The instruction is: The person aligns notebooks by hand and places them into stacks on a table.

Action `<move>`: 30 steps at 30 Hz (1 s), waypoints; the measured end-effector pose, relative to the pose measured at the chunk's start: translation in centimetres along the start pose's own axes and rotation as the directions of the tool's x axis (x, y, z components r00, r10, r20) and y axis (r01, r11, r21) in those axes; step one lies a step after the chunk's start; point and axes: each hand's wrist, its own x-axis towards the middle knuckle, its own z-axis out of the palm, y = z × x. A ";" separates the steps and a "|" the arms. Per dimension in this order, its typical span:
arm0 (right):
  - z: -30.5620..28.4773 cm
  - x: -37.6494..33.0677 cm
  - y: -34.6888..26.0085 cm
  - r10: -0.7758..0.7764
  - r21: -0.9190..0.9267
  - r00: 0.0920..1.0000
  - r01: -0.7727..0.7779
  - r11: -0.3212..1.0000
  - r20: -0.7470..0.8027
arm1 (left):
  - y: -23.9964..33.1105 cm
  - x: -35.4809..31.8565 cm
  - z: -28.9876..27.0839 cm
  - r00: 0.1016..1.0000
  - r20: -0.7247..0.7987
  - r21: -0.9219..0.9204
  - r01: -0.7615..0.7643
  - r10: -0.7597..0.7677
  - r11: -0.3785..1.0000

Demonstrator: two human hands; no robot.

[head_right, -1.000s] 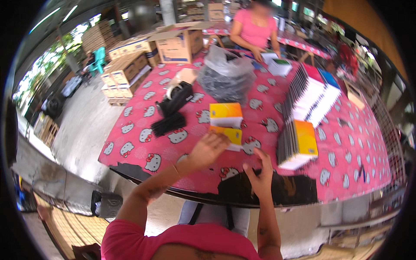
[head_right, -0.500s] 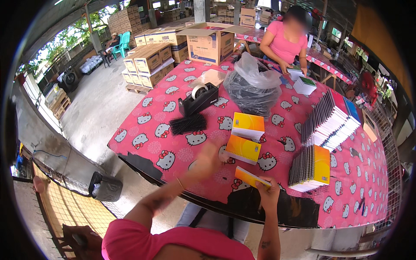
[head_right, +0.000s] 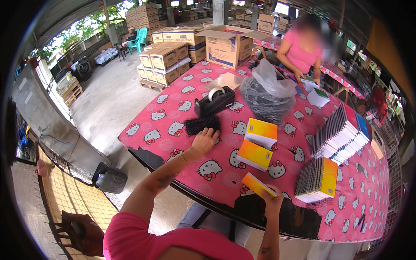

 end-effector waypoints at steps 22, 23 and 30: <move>-0.1 0.4 0.5 -0.098 -0.101 0.992 0.106 0.989 0.080 | 16.2 -4.2 -9.5 0.920 0.356 -0.923 0.374 -0.164 0.095; -0.1 0.1 0.3 -0.104 -0.169 0.991 0.118 0.979 0.090 | 15.6 -3.8 -10.0 0.932 0.300 -0.927 0.336 -0.205 0.170; 0.5 1.3 0.2 -0.125 -0.251 0.981 0.159 0.955 0.147 | 10.9 -1.9 -10.4 0.986 0.087 -0.843 0.150 -0.143 0.516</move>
